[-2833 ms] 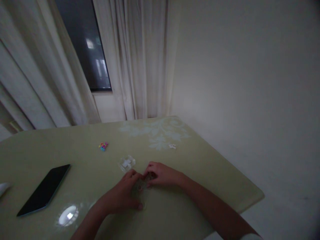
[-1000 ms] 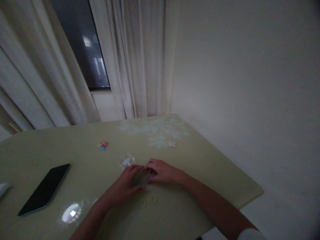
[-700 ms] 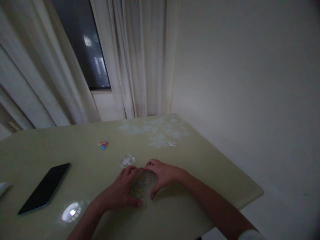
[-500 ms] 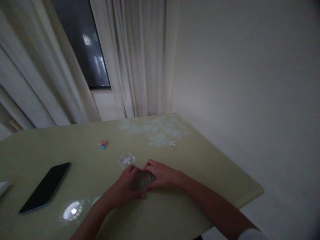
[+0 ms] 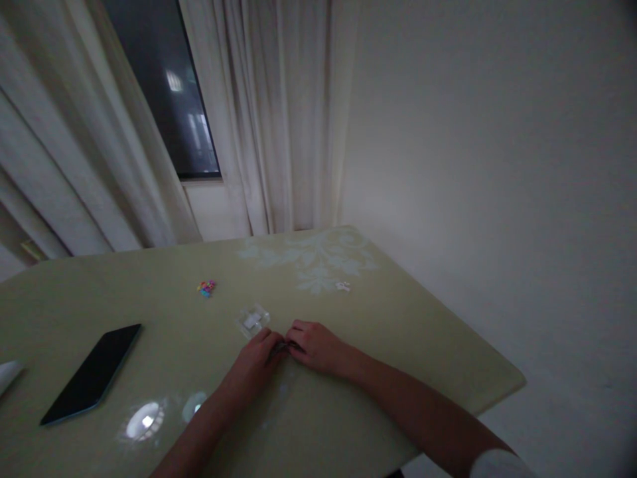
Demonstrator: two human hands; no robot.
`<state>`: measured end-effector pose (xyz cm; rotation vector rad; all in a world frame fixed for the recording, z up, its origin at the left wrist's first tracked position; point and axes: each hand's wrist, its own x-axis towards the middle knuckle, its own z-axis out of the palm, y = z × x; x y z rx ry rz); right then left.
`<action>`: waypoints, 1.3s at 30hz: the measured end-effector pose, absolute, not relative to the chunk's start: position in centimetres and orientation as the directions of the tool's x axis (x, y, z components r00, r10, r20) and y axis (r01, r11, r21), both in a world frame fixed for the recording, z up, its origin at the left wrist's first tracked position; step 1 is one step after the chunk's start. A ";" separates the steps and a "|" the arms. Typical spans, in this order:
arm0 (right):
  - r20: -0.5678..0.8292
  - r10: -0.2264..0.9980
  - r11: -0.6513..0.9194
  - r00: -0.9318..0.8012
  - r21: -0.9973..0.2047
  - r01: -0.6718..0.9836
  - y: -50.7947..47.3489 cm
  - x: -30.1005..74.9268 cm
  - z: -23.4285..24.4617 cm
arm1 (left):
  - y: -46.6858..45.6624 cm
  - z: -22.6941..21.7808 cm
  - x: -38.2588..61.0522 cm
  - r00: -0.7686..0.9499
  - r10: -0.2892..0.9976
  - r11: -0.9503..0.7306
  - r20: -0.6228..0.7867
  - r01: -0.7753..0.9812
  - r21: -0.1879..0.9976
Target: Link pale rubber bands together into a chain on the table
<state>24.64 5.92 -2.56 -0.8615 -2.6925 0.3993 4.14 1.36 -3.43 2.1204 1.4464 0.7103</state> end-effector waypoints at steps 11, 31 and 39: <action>0.300 0.668 0.677 -0.681 -0.625 0.389 7.2 25.5 -1.7 | 1.6 -2.0 3.0 0.237 0.960 -0.264 0.147 0.603 0.752; 0.162 0.562 0.726 -0.811 -0.567 0.390 6.4 25.7 -1.9 | 0.1 -0.2 0.2 0.415 0.909 -0.259 -0.044 0.645 0.719; 0.209 0.661 0.698 -0.720 -0.522 0.490 5.7 24.2 -2.7 | 1.1 -2.5 3.8 0.318 0.939 -0.318 0.132 0.655 0.686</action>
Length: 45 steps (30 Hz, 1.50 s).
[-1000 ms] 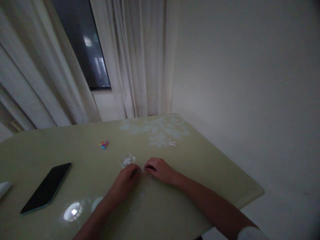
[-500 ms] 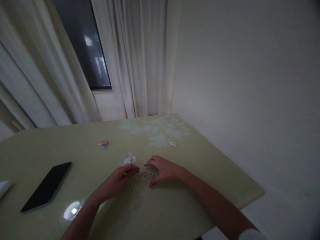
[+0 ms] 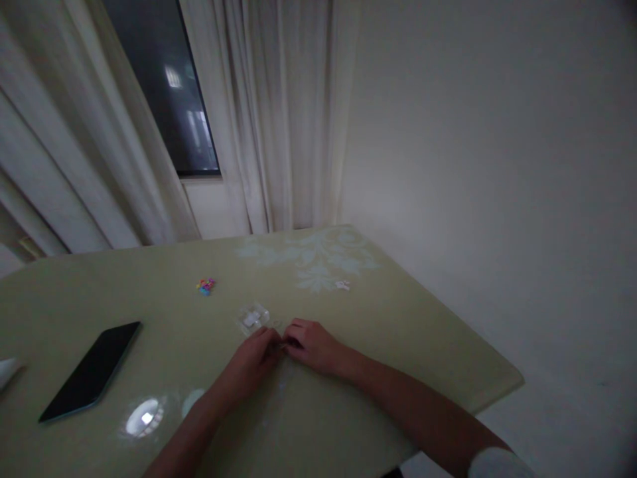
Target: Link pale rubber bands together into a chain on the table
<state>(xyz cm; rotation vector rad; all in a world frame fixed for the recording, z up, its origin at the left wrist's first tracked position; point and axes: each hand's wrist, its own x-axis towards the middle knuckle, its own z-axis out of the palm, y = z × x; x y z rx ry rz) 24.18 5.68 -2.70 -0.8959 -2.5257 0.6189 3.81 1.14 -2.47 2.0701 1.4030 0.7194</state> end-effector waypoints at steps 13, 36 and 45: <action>0.126 0.549 0.657 -0.826 -0.676 0.333 8.5 27.8 -0.5 | 2.1 -3.2 2.1 0.262 0.930 -0.365 0.258 0.572 0.734; -0.121 0.458 0.695 -0.881 -0.570 0.439 5.2 28.6 3.5 | 0.8 -0.5 -0.1 0.414 0.908 -0.354 0.060 0.687 0.635; -0.386 0.296 0.824 -0.874 -0.359 0.438 0.7 26.4 3.5 | -0.1 0.0 0.6 0.436 0.893 -0.240 -0.111 0.672 0.701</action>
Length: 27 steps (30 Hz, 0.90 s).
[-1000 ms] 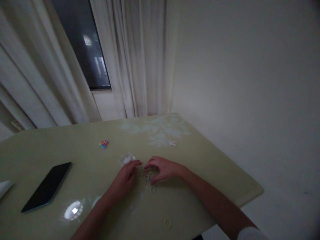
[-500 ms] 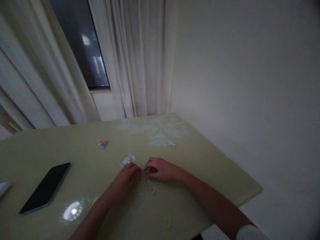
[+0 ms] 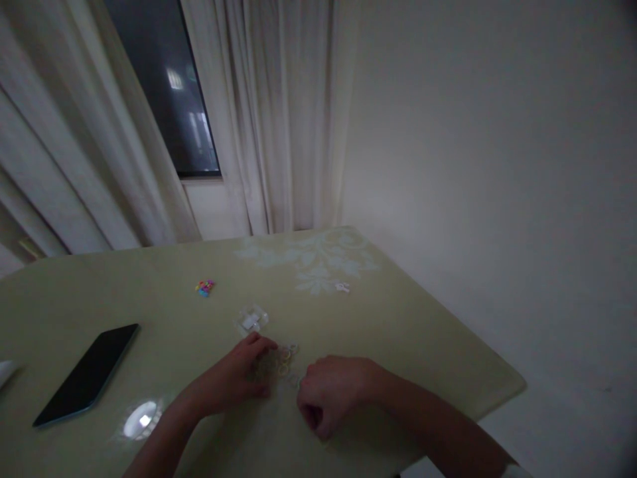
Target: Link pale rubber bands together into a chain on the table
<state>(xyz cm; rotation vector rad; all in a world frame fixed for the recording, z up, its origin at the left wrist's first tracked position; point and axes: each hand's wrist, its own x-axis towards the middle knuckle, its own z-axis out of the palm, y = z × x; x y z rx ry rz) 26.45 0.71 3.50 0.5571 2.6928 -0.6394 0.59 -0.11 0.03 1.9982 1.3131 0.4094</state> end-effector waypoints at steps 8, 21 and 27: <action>-0.170 0.507 0.810 -0.845 -0.240 0.535 1.6 25.7 2.6 | 0.9 -1.5 2.5 0.417 0.908 -0.256 -0.034 0.619 0.742; -0.068 0.650 0.636 -0.757 -0.498 0.590 6.4 28.4 0.9 | 0.2 -0.2 -1.3 0.404 0.887 -0.137 -0.224 0.694 0.707; 0.092 0.686 0.625 -0.722 -0.583 0.519 6.0 26.3 -1.0 | 0.8 -1.3 2.3 0.364 0.930 -0.199 -0.052 0.617 0.762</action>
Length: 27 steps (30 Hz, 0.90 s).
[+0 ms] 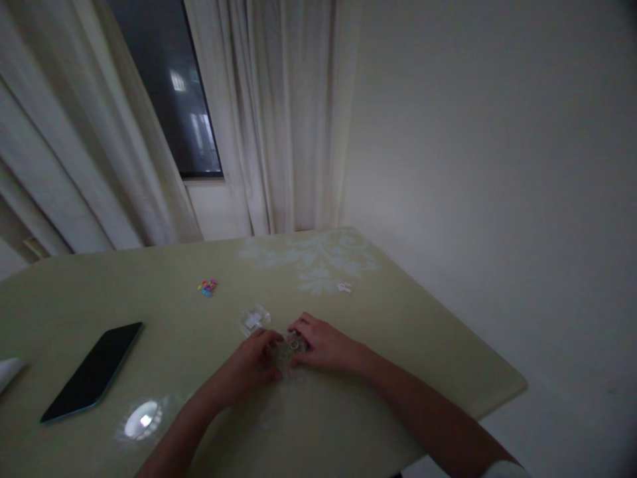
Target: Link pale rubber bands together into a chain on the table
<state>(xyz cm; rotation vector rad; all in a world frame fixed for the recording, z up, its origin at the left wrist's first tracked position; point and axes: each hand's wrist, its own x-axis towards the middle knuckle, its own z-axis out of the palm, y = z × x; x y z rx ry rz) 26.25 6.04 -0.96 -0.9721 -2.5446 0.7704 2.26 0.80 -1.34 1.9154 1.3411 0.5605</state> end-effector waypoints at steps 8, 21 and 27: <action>0.197 0.656 0.700 -0.728 -0.518 0.491 6.6 25.4 -1.8 | 1.6 -2.5 3.9 0.310 0.937 -0.328 0.162 0.622 0.711; 0.264 0.747 0.617 -0.610 -0.615 0.490 8.0 25.4 -2.0 | 2.6 -3.0 3.3 0.183 0.966 -0.257 0.184 0.571 0.780; 0.189 0.792 0.486 -0.580 -0.770 0.413 8.7 26.8 -0.9 | 2.7 -2.0 2.0 0.217 0.973 -0.160 0.079 0.383 0.910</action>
